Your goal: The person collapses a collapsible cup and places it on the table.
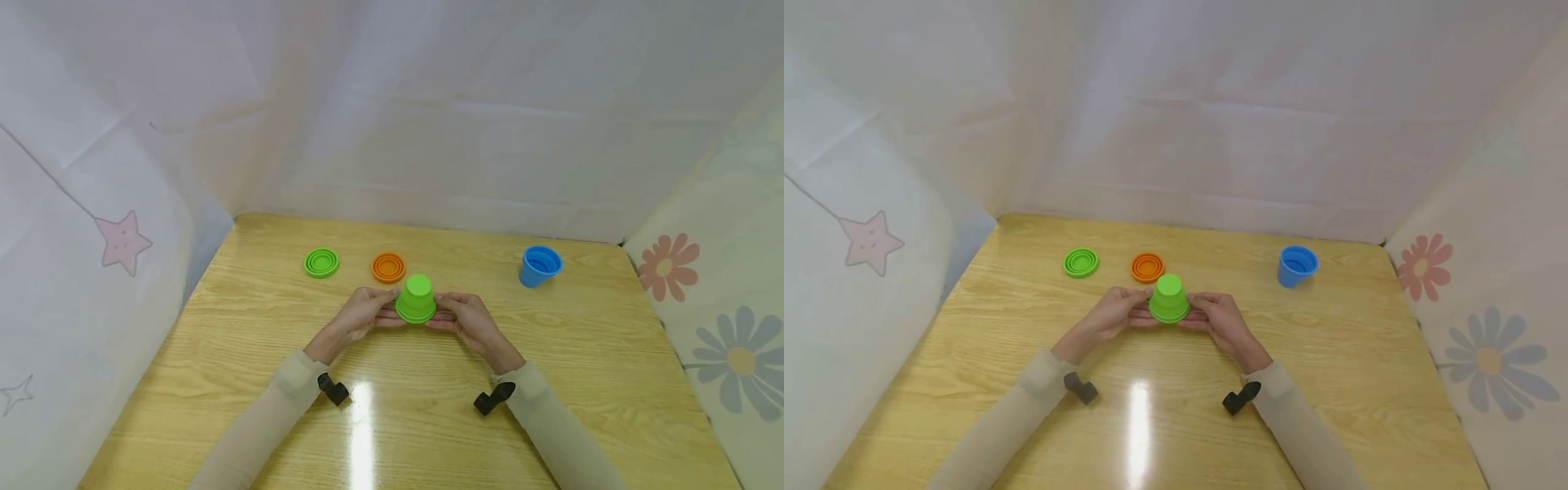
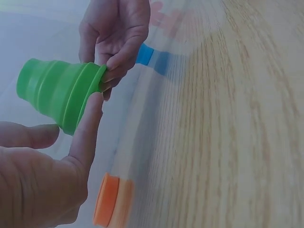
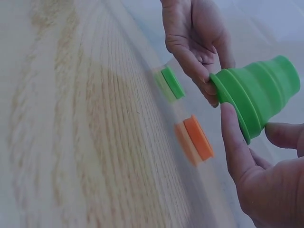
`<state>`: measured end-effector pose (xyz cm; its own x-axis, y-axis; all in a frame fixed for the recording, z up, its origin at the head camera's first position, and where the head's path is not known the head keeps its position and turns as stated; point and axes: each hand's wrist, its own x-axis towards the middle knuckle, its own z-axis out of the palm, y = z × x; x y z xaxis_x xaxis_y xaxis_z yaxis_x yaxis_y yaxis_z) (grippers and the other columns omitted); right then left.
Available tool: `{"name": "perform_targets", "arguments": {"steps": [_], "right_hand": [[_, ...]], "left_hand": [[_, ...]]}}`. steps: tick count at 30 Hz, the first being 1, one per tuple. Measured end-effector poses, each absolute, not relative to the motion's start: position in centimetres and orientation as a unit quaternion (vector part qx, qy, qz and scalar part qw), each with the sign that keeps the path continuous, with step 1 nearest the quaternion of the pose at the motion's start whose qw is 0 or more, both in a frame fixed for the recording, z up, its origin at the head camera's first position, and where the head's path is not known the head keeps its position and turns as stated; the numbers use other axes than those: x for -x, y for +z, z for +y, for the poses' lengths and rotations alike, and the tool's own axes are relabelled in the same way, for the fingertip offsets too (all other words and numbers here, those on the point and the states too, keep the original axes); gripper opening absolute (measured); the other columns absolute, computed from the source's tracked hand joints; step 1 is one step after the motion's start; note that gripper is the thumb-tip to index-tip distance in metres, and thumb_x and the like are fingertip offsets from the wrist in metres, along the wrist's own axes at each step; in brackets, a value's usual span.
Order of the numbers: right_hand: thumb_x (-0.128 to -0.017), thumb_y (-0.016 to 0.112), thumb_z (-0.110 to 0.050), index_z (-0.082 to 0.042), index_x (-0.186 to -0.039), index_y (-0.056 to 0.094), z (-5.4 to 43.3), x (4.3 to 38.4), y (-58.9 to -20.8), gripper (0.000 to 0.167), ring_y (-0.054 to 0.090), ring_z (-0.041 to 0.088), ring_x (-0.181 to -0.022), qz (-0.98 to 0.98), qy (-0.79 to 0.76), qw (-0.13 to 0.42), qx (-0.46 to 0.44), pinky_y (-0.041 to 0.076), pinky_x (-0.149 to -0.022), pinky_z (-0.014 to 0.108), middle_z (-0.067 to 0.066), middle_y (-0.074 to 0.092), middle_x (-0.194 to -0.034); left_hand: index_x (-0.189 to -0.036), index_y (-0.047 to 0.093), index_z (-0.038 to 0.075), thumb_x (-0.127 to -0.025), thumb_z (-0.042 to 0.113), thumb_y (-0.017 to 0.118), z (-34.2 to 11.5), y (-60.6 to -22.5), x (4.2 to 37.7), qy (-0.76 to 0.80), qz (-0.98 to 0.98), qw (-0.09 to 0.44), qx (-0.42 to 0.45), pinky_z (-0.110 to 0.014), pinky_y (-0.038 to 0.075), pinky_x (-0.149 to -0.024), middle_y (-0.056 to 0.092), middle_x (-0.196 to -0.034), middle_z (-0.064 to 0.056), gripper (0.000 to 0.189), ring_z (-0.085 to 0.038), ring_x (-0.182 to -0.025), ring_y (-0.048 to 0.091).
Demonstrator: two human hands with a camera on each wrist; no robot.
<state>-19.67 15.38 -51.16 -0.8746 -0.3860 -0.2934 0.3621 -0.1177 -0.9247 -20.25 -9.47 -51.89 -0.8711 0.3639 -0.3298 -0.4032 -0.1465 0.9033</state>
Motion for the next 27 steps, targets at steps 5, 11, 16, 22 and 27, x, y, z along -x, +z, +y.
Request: {"name": "perform_targets", "arguments": {"steps": [5, 11, 16, 22, 27], "right_hand": [[-0.111, 0.051, -0.013, 0.016, -0.144, 0.051, 15.45, 19.66, -51.23, 0.044, 0.079, 0.019, -0.096, 0.617, -0.747, 0.249, 0.003, 0.067, -0.093, 0.038, 0.007, 0.078, -0.108], [-0.111, 0.053, -0.013, 0.016, -0.144, 0.051, 15.56, 19.71, -51.41, 0.044, 0.079, 0.017, -0.094, 0.622, -0.743, 0.246, -0.001, 0.067, -0.091, 0.036, 0.006, 0.077, -0.107], [-0.111, 0.052, -0.014, 0.013, -0.145, 0.052, 15.47, 19.77, -51.45, 0.044, 0.079, 0.017, -0.093, 0.627, -0.740, 0.243, -0.010, 0.068, -0.091, 0.036, 0.006, 0.077, -0.108], [-0.112, 0.051, -0.019, 0.010, -0.146, 0.053, 15.08, 19.88, -51.47, 0.045, 0.077, 0.016, -0.094, 0.635, -0.734, 0.239, -0.022, 0.068, -0.089, 0.034, 0.005, 0.075, -0.110], [-0.110, 0.053, -0.019, 0.011, -0.139, 0.057, 14.86, 19.85, -51.42, 0.042, 0.076, 0.016, -0.091, 0.642, -0.728, 0.237, -0.025, 0.069, -0.085, 0.032, 0.004, 0.075, -0.104]], "left_hand": [[-0.128, 0.067, -0.013, -0.111, 0.023, 0.056, -9.44, -51.76, 20.20, 0.748, 0.615, 0.248, 0.016, -0.040, 0.067, -0.090, 0.080, -0.100, -0.020, 0.041, -0.024, -0.087, 0.081], [-0.126, 0.069, -0.011, -0.110, 0.024, 0.058, -9.18, -51.73, 20.08, 0.731, 0.639, 0.237, 0.012, -0.038, 0.068, -0.088, 0.079, -0.103, -0.022, 0.040, -0.023, -0.086, 0.080], [-0.124, 0.069, -0.012, -0.110, 0.023, 0.058, -9.03, -51.89, 20.10, 0.731, 0.643, 0.229, 0.013, -0.037, 0.068, -0.086, 0.078, -0.098, -0.020, 0.040, -0.021, -0.082, 0.080], [-0.123, 0.069, -0.012, -0.111, 0.023, 0.056, -9.01, -51.83, 20.17, 0.728, 0.647, 0.225, 0.010, -0.036, 0.069, -0.084, 0.078, -0.096, -0.019, 0.040, -0.021, -0.081, 0.080], [-0.122, 0.069, -0.012, -0.111, 0.025, 0.055, -8.89, -51.60, 20.23, 0.721, 0.657, 0.220, 0.012, -0.035, 0.069, -0.081, 0.076, -0.093, -0.017, 0.041, -0.020, -0.076, 0.077]]}}
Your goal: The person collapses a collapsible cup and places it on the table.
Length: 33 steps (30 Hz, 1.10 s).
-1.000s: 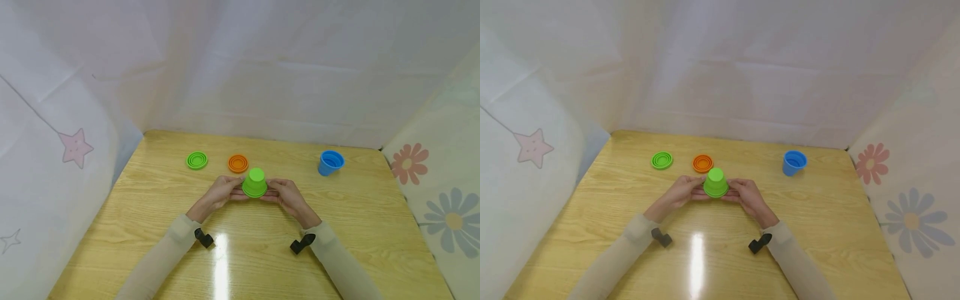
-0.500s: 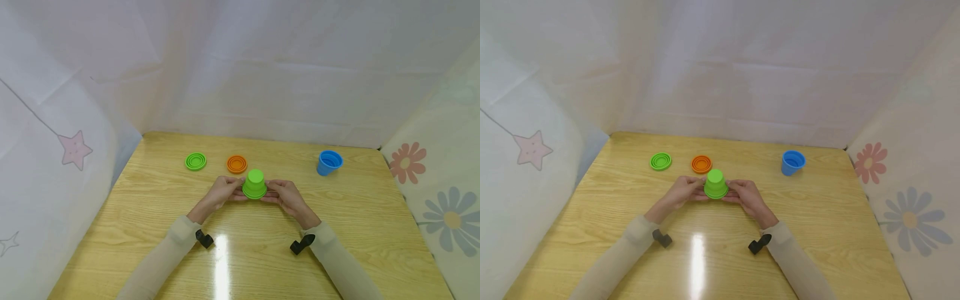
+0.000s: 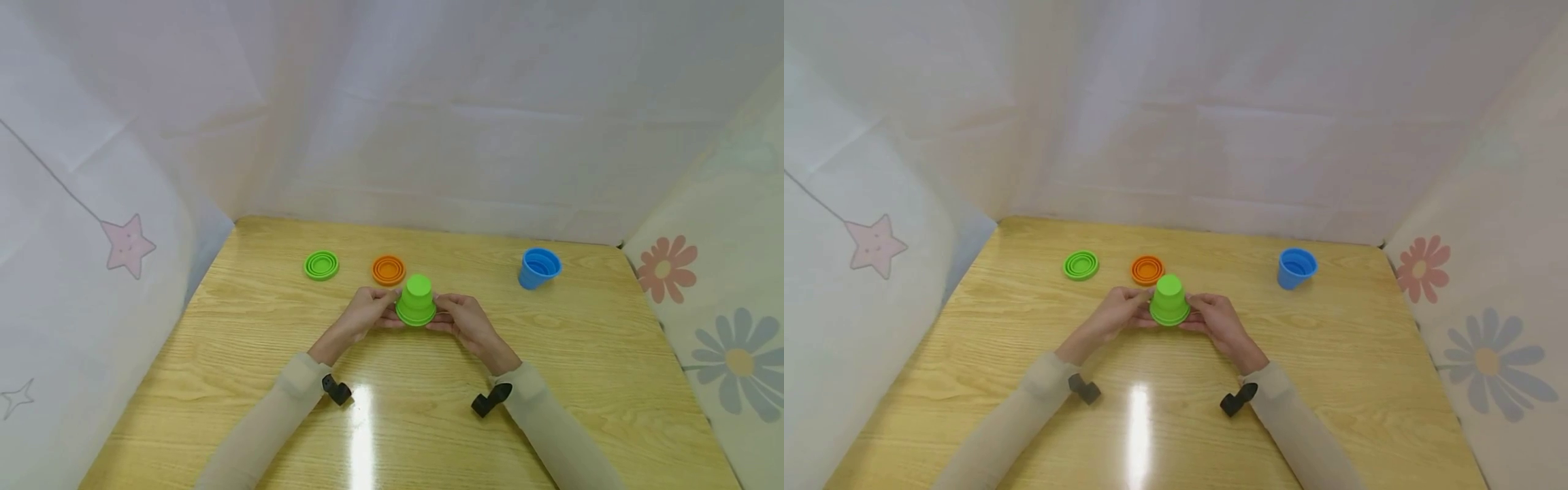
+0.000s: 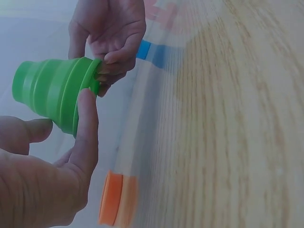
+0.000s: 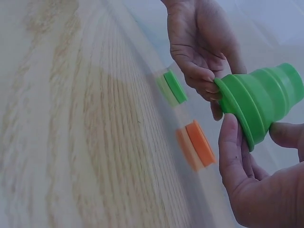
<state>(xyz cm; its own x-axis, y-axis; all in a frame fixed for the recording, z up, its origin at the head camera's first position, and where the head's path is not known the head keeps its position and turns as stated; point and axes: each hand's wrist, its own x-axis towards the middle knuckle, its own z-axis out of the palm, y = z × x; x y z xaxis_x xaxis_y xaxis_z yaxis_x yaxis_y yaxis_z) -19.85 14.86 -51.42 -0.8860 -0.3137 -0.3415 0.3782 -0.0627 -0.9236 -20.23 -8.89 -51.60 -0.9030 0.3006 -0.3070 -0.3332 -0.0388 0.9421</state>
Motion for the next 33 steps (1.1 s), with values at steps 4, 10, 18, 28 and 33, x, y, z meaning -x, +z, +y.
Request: {"name": "perform_targets", "arguments": {"steps": [4, 10, 18, 28, 33], "right_hand": [[-0.109, 0.054, -0.015, 0.014, -0.134, 0.059, 14.8, 19.7, -51.4, 0.038, 0.076, 0.015, -0.087, 0.652, -0.720, 0.236, -0.014, 0.069, -0.083, 0.032, 0.005, 0.074, -0.102], [-0.108, 0.056, -0.013, 0.015, -0.131, 0.060, 14.7, 19.6, -51.2, 0.036, 0.076, 0.015, -0.081, 0.718, -0.664, 0.206, 0.035, 0.070, -0.082, 0.039, 0.017, 0.076, -0.106], [-0.102, 0.056, -0.004, 0.011, -0.125, 0.068, 14.7, 19.6, -51.1, 0.029, 0.078, 0.025, -0.075, 0.783, -0.595, 0.152, 0.097, 0.070, -0.072, 0.041, 0.027, 0.077, -0.105], [-0.104, 0.055, -0.006, 0.010, -0.123, 0.070, 14.8, 19.6, -51.4, 0.029, 0.076, 0.021, -0.074, 0.790, -0.583, 0.151, 0.111, 0.070, -0.070, 0.041, 0.026, 0.077, -0.106], [-0.104, 0.056, -0.009, 0.009, -0.123, 0.070, 14.7, 19.7, -50.9, 0.029, 0.077, 0.030, -0.076, 0.794, -0.584, 0.139, 0.096, 0.070, -0.072, 0.046, 0.027, 0.077, -0.106]], "left_hand": [[-0.121, 0.069, -0.012, -0.111, 0.031, 0.055, -8.8, -51.5, 20.2, 0.711, 0.667, 0.221, 0.011, -0.035, 0.070, -0.078, 0.073, -0.091, -0.014, 0.047, -0.018, -0.071, 0.076], [-0.120, 0.071, -0.007, -0.110, 0.041, 0.055, -8.9, -51.5, 20.4, 0.694, 0.677, 0.246, 0.000, -0.036, 0.070, -0.075, 0.077, -0.095, -0.014, 0.052, -0.019, -0.073, 0.078], [-0.125, 0.069, -0.006, -0.109, 0.045, 0.055, -9.5, -51.8, 21.0, 0.689, 0.661, 0.296, -0.012, -0.038, 0.070, -0.078, 0.075, -0.099, -0.014, 0.055, -0.021, -0.076, 0.078], [-0.130, 0.067, -0.009, -0.109, 0.020, 0.053, -9.6, -51.1, 20.3, 0.685, 0.664, 0.296, -0.038, -0.038, 0.070, -0.078, 0.076, -0.100, -0.016, 0.038, -0.021, -0.078, 0.078], [-0.132, 0.065, -0.007, -0.111, 0.022, 0.053, -10.0, -51.6, 20.2, 0.707, 0.641, 0.292, -0.062, -0.041, 0.068, -0.088, 0.073, -0.109, -0.015, 0.038, -0.023, -0.087, 0.079]]}}
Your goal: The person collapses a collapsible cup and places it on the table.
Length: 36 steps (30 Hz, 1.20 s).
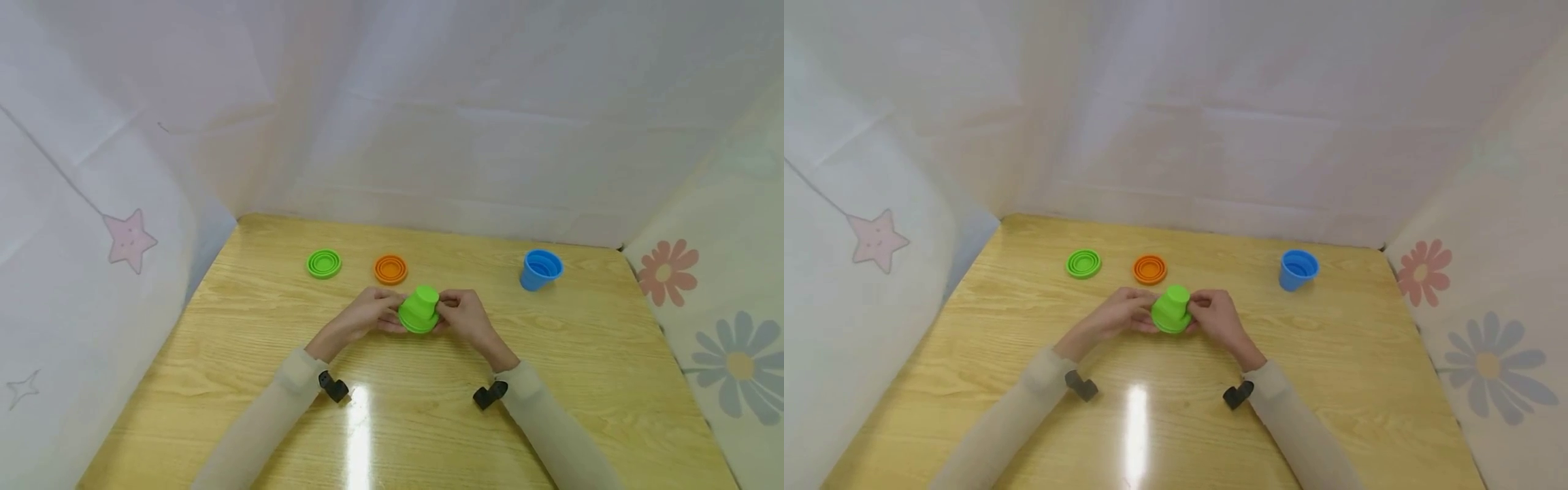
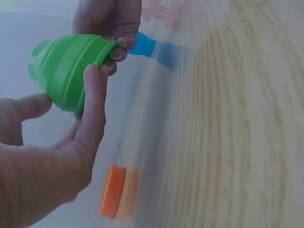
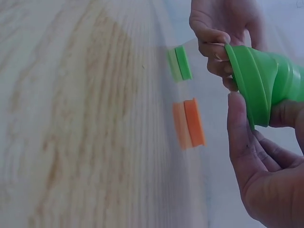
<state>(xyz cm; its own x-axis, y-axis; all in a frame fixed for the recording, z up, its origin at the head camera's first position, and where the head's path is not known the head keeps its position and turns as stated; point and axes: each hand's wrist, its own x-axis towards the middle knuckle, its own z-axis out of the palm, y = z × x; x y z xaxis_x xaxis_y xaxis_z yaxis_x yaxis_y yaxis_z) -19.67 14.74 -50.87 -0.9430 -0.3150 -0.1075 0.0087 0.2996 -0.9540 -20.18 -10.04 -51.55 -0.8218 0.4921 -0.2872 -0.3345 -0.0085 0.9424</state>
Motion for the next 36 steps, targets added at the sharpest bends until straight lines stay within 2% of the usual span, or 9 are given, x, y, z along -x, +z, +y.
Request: {"name": "perform_targets", "arguments": {"steps": [3, 6, 10, 14, 19, 22, 27, 31, 36], "right_hand": [[-0.105, 0.056, -0.009, 0.009, -0.122, 0.070, 14.8, 19.8, -50.8, 0.029, 0.078, 0.031, -0.077, 0.793, -0.586, 0.138, 0.094, 0.069, -0.074, 0.049, 0.027, 0.077, -0.106], [-0.105, 0.056, -0.009, 0.009, -0.123, 0.070, 14.7, 20.1, -50.7, 0.029, 0.077, 0.027, -0.077, 0.795, -0.584, 0.138, 0.089, 0.069, -0.075, 0.049, 0.028, 0.077, -0.109], [-0.105, 0.054, -0.009, 0.008, -0.127, 0.068, 14.6, 20.2, -50.6, 0.031, 0.076, 0.022, -0.079, 0.800, -0.577, 0.145, 0.077, 0.070, -0.077, 0.046, 0.029, 0.075, -0.113], [-0.108, 0.052, -0.010, 0.010, -0.132, 0.066, 14.9, 20.2, -50.4, 0.034, 0.077, 0.021, -0.084, 0.775, -0.598, 0.194, 0.067, 0.069, -0.084, 0.045, 0.027, 0.072, -0.120], [-0.109, 0.050, -0.009, 0.012, -0.139, 0.059, 15.7, 20.2, -50.8, 0.038, 0.077, 0.021, -0.091, 0.699, -0.660, 0.272, 0.042, 0.068, -0.089, 0.039, 0.023, 0.069, -0.124], [-0.109, 0.050, -0.010, 0.013, -0.144, 0.054, 16.2, 20.2, -50.9, 0.042, 0.078, 0.021, -0.096, 0.675, -0.675, 0.295, 0.045, 0.068, -0.091, 0.037, 0.021, 0.069, -0.127], [-0.109, 0.053, -0.011, 0.014, -0.148, 0.049, 16.9, 20.3, -51.1, 0.046, 0.077, 0.022, -0.103, 0.653, -0.689, 0.309, 0.053, 0.066, -0.096, 0.040, 0.021, 0.068, -0.133], [-0.108, 0.056, -0.007, 0.012, -0.154, 0.042, 17.3, 20.2, -51.1, 0.052, 0.074, 0.021, -0.114, 0.632, -0.704, 0.317, 0.066, 0.063, -0.103, 0.041, 0.027, 0.057, -0.149], [-0.103, 0.067, -0.011, 0.007, -0.158, 0.038, 17.0, 20.0, -51.2, 0.064, 0.070, 0.018, -0.121, 0.659, -0.684, 0.301, 0.092, 0.059, -0.109, 0.043, 0.029, 0.050, -0.156]], "left_hand": [[-0.137, 0.061, -0.008, -0.111, 0.019, 0.052, -10.3, -51.9, 20.2, 0.724, 0.620, 0.293, -0.072, -0.041, 0.068, -0.091, 0.073, -0.111, -0.013, 0.038, -0.023, -0.090, 0.079], [-0.141, 0.056, -0.012, -0.110, 0.014, 0.053, -10.1, -51.9, 20.1, 0.734, 0.613, 0.283, -0.071, -0.042, 0.068, -0.090, 0.073, -0.110, -0.013, 0.040, -0.021, -0.086, 0.078], [-0.141, 0.055, -0.014, -0.108, 0.010, 0.056, -9.7, -51.5, 19.9, 0.731, 0.629, 0.257, -0.062, -0.046, 0.067, -0.091, 0.074, -0.115, -0.021, 0.040, -0.020, -0.083, 0.078], [-0.138, 0.059, -0.011, -0.107, 0.011, 0.059, -9.4, -51.1, 19.8, 0.713, 0.657, 0.237, -0.050, -0.044, 0.068, -0.088, 0.073, -0.120, -0.026, 0.038, -0.019, -0.081, 0.077], [-0.135, 0.064, -0.007, -0.106, 0.012, 0.061, -9.0, -50.9, 20.1, 0.687, 0.689, 0.226, -0.044, -0.033, 0.070, -0.078, 0.074, -0.119, -0.025, 0.035, -0.016, -0.078, 0.075], [-0.134, 0.064, -0.007, -0.105, 0.012, 0.062, -8.7, -50.8, 20.3, 0.675, 0.702, 0.224, -0.049, -0.032, 0.069, -0.076, 0.075, -0.121, -0.025, 0.035, -0.015, -0.076, 0.075], [-0.135, 0.064, -0.006, -0.105, 0.014, 0.063, -8.2, -50.5, 20.7, 0.660, 0.715, 0.223, -0.052, -0.034, 0.070, -0.077, 0.075, -0.122, -0.024, 0.036, -0.014, -0.076, 0.074], [-0.135, 0.064, -0.007, -0.107, 0.015, 0.062, -8.0, -50.6, 20.9, 0.650, 0.727, 0.215, -0.051, -0.039, 0.070, -0.079, 0.075, -0.121, -0.025, 0.035, -0.015, -0.077, 0.075], [-0.135, 0.064, -0.006, -0.108, 0.017, 0.059, -7.9, -50.8, 21.0, 0.627, 0.753, 0.195, -0.049, -0.043, 0.070, -0.081, 0.074, -0.122, -0.025, 0.036, -0.015, -0.078, 0.074]]}}
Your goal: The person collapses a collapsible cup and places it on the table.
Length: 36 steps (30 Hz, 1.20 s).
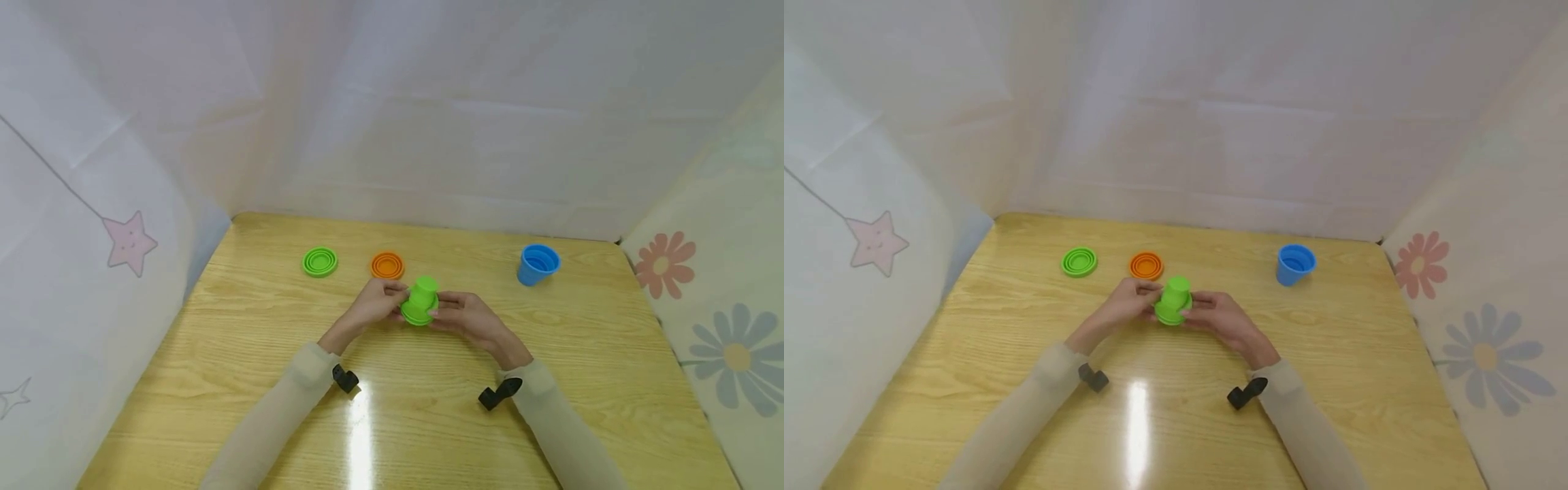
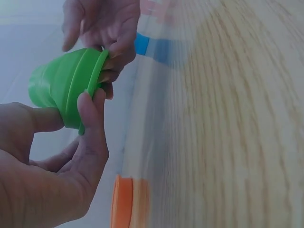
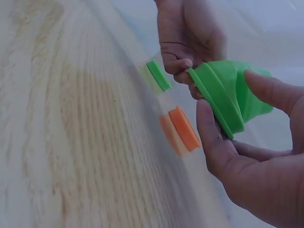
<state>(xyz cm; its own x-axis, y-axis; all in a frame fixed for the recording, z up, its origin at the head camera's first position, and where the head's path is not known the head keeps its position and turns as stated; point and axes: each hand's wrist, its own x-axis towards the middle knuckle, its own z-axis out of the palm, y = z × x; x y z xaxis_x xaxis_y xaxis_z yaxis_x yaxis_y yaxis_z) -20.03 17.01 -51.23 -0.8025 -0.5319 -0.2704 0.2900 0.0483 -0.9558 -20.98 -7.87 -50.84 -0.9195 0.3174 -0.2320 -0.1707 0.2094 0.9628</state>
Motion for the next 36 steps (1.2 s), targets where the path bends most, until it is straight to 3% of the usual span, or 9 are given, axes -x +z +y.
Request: {"name": "perform_targets", "arguments": {"steps": [6, 15, 19, 27, 31, 36], "right_hand": [[-0.098, 0.076, -0.014, 0.004, -0.152, 0.048, 15.9, 19.8, -51.1, 0.064, 0.072, 0.018, -0.115, 0.687, -0.674, 0.265, 0.061, 0.058, -0.111, 0.048, 0.026, 0.059, -0.147], [-0.098, 0.074, -0.010, 0.002, -0.148, 0.053, 15.3, 20.1, -51.4, 0.056, 0.073, 0.013, -0.110, 0.697, -0.672, 0.249, 0.039, 0.064, -0.099, 0.033, 0.022, 0.064, -0.142], [-0.098, 0.072, -0.008, 0.000, -0.150, 0.053, 15.4, 20.1, -51.4, 0.056, 0.072, 0.014, -0.113, 0.698, -0.669, 0.251, 0.038, 0.064, -0.101, 0.036, 0.023, 0.063, -0.145], [-0.098, 0.071, -0.006, 0.001, -0.148, 0.055, 15.6, 20.4, -51.2, 0.053, 0.072, 0.013, -0.110, 0.697, -0.673, 0.245, 0.029, 0.063, -0.102, 0.037, 0.022, 0.064, -0.143], [-0.097, 0.072, -0.007, 0.005, -0.145, 0.057, 15.7, 20.5, -51.5, 0.052, 0.073, 0.013, -0.107, 0.696, -0.677, 0.236, 0.035, 0.064, -0.098, 0.034, 0.019, 0.068, -0.137], [-0.096, 0.074, -0.008, 0.005, -0.148, 0.053, 15.8, 19.8, -51.2, 0.057, 0.072, 0.016, -0.110, 0.698, -0.675, 0.238, 0.026, 0.061, -0.107, 0.043, 0.023, 0.063, -0.143]], "left_hand": [[-0.136, 0.065, -0.005, -0.108, 0.020, 0.058, -7.6, -51.2, 21.0, 0.586, 0.793, 0.156, -0.058, -0.038, 0.069, -0.072, 0.074, -0.119, -0.023, 0.038, -0.018, -0.077, 0.074], [-0.139, 0.061, -0.008, -0.107, 0.020, 0.060, -7.3, -50.8, 20.8, 0.597, 0.785, 0.157, -0.054, -0.037, 0.069, -0.073, 0.069, -0.126, -0.027, 0.042, -0.016, -0.075, 0.073], [-0.142, 0.058, -0.005, -0.108, 0.022, 0.059, -7.6, -50.9, 20.7, 0.609, 0.771, 0.178, -0.058, -0.036, 0.069, -0.079, 0.066, -0.133, -0.026, 0.044, -0.017, -0.083, 0.074], [-0.148, 0.051, -0.007, -0.109, 0.013, 0.054, -8.0, -50.8, 20.6, 0.697, 0.670, 0.248, -0.066, -0.048, 0.062, -0.104, 0.058, -0.141, -0.030, 0.044, -0.026, -0.109, 0.072], [-0.148, 0.050, -0.009, -0.107, 0.007, 0.055, -7.9, -51.1, 20.4, 0.724, 0.642, 0.248, -0.057, -0.048, 0.061, -0.105, 0.056, -0.142, -0.032, 0.044, -0.027, -0.111, 0.071], [-0.145, 0.055, -0.010, -0.105, 0.004, 0.059, -7.1, -51.6, 19.9, 0.714, 0.666, 0.212, -0.045, -0.048, 0.064, -0.100, 0.061, -0.136, -0.031, 0.042, -0.024, -0.104, 0.073]]}}
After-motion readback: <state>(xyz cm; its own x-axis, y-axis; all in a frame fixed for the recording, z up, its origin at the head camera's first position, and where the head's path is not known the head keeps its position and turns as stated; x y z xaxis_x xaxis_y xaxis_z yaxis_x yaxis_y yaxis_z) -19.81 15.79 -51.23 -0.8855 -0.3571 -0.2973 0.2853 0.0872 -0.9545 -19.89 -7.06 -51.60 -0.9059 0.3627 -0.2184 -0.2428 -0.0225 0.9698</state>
